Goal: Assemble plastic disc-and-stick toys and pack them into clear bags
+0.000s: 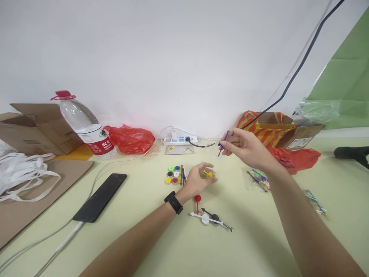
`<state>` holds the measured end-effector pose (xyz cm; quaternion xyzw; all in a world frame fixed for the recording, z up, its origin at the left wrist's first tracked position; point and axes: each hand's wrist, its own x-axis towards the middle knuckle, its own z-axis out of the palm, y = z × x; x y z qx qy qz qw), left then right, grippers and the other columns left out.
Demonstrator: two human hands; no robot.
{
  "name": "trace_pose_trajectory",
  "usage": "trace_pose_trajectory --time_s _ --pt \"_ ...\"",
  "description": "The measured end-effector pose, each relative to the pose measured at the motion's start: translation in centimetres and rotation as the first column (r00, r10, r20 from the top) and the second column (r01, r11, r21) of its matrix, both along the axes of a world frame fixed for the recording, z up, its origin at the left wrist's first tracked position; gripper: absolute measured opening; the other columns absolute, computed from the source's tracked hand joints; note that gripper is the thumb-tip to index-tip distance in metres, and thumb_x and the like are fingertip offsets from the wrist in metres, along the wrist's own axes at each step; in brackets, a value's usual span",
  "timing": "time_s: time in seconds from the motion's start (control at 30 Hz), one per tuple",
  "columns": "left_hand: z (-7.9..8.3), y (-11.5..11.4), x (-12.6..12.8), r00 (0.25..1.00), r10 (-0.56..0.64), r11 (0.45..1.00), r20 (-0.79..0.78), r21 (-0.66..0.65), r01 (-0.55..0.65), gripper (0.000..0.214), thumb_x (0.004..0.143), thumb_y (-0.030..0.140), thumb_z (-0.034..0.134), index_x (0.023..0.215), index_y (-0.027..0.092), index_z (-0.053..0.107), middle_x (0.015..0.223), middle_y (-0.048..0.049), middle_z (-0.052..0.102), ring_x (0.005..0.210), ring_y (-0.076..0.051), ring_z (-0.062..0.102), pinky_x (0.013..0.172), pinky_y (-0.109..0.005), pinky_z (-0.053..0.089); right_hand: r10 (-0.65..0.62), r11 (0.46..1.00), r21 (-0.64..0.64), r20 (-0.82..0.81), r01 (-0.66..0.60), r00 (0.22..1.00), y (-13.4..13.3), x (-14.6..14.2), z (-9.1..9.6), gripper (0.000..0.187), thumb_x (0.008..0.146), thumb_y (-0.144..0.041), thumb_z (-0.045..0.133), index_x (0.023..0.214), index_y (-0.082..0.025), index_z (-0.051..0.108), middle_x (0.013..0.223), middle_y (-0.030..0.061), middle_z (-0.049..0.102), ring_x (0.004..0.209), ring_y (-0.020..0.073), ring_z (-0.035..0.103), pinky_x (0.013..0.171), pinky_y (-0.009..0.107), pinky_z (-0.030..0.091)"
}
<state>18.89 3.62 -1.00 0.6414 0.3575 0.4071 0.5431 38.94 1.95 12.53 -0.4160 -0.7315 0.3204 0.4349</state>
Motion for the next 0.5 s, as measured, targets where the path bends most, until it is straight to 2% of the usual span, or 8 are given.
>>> trace_pose_trajectory --time_s 0.17,0.3,0.4,0.5 --pt "-0.5 0.1 0.1 0.971 0.226 0.973 -0.074 0.070 -0.221 0.040 0.072 0.012 0.081 0.111 0.018 0.070 0.100 -0.0097 0.077 0.095 -0.023 0.073 0.083 -0.035 0.057 -0.144 0.978 0.162 0.053 0.134 0.988 0.8 -0.6 -0.8 0.036 0.092 -0.055 0.069 0.088 -0.019 0.068 0.076 0.0044 0.068 0.069 0.0188 0.065 0.064 0.031 0.054" --pt "-0.3 0.4 -0.4 0.905 0.386 0.920 -0.180 0.145 -0.364 0.040 0.070 0.014 0.082 0.107 0.021 0.072 0.097 -0.0077 0.078 0.094 -0.026 0.074 0.086 -0.039 0.055 -0.208 0.948 0.252 0.020 0.196 0.978 0.8 -1.1 -0.7 0.035 0.094 -0.052 0.068 0.090 -0.018 0.073 0.084 0.0060 0.071 0.070 0.0179 0.062 0.061 0.030 0.052" --pt "-0.2 0.4 -0.5 0.898 0.391 0.919 -0.199 0.146 -0.367 0.041 0.070 0.014 0.083 0.108 0.023 0.072 0.098 -0.0071 0.079 0.093 -0.026 0.074 0.086 -0.039 0.055 -0.201 0.949 0.246 -0.012 0.198 0.980 0.8 -1.4 -0.7 0.032 0.094 -0.050 0.068 0.093 -0.018 0.073 0.086 0.0064 0.072 0.073 0.0185 0.064 0.061 0.029 0.052" --pt "-0.3 0.3 -0.1 0.941 0.302 0.953 -0.154 0.079 -0.293 0.041 0.071 0.012 0.081 0.110 0.021 0.070 0.099 -0.0081 0.078 0.094 -0.024 0.074 0.084 -0.036 0.056 -0.183 0.957 0.228 0.002 0.178 0.983 0.6 -1.7 -0.7 0.031 0.093 -0.049 0.069 0.093 -0.018 0.072 0.083 0.0056 0.071 0.072 0.0182 0.063 0.061 0.029 0.051"
